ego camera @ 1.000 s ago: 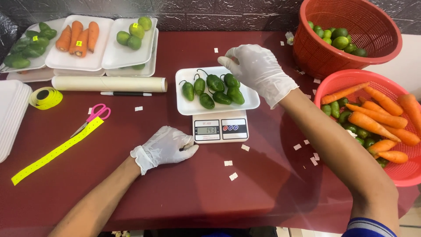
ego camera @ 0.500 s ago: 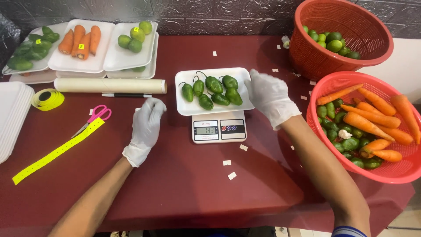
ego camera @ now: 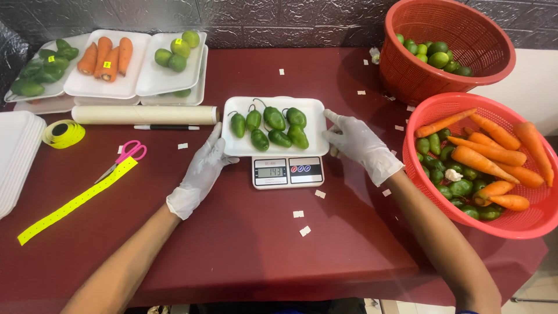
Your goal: The person is weighing green peppers on a scale, placing them on a foam tray, and then wrapping the tray with plastic film.
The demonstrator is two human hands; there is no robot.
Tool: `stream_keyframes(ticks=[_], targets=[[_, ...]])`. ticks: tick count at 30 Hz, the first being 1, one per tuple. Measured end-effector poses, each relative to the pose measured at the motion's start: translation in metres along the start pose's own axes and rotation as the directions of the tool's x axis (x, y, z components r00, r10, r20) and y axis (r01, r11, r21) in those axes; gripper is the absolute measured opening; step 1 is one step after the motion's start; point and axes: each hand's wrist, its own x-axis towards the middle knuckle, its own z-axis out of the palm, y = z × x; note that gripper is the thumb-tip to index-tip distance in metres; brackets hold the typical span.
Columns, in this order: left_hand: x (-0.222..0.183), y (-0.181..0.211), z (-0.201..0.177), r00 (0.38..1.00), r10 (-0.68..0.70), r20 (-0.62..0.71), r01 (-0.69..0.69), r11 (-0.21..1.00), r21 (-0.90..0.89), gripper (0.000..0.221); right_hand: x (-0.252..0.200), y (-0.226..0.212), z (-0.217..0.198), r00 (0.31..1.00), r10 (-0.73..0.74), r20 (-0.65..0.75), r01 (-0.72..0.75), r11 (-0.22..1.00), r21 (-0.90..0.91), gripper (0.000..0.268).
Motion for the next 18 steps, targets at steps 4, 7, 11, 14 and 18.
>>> stream_keyframes(ticks=[4, 7, 11, 14, 18], targets=[[-0.002, 0.026, 0.016, 0.992, -0.104, -0.065, 0.095, 0.987, -0.128, 0.059, 0.002, 0.004, 0.005, 0.999, -0.051, -0.015, 0.048, 0.99, -0.135, 0.06], [-0.01, 0.047, 0.029, 0.98, -0.175, -0.099, 0.161, 0.978, -0.135, 0.056, 0.009, 0.006, 0.021, 0.922, -0.349, -0.167, 0.257, 0.876, -0.409, 0.061], [-0.011, 0.049, 0.029, 0.979, -0.177, -0.097, 0.165, 0.979, -0.124, 0.055, 0.003, -0.028, 0.031, 0.593, -0.798, -0.104, 0.718, 0.583, -0.38, 0.076], [0.0, 0.003, 0.0, 0.99, -0.136, -0.037, 0.131, 0.984, -0.124, 0.051, 0.025, -0.035, 0.053, 0.399, -0.916, -0.032, 0.815, 0.37, -0.446, 0.059], [-0.001, 0.011, 0.005, 0.993, -0.113, -0.018, 0.111, 0.99, -0.089, 0.051, 0.04, -0.064, 0.08, 0.37, -0.916, 0.156, 0.853, 0.268, -0.448, 0.054]])
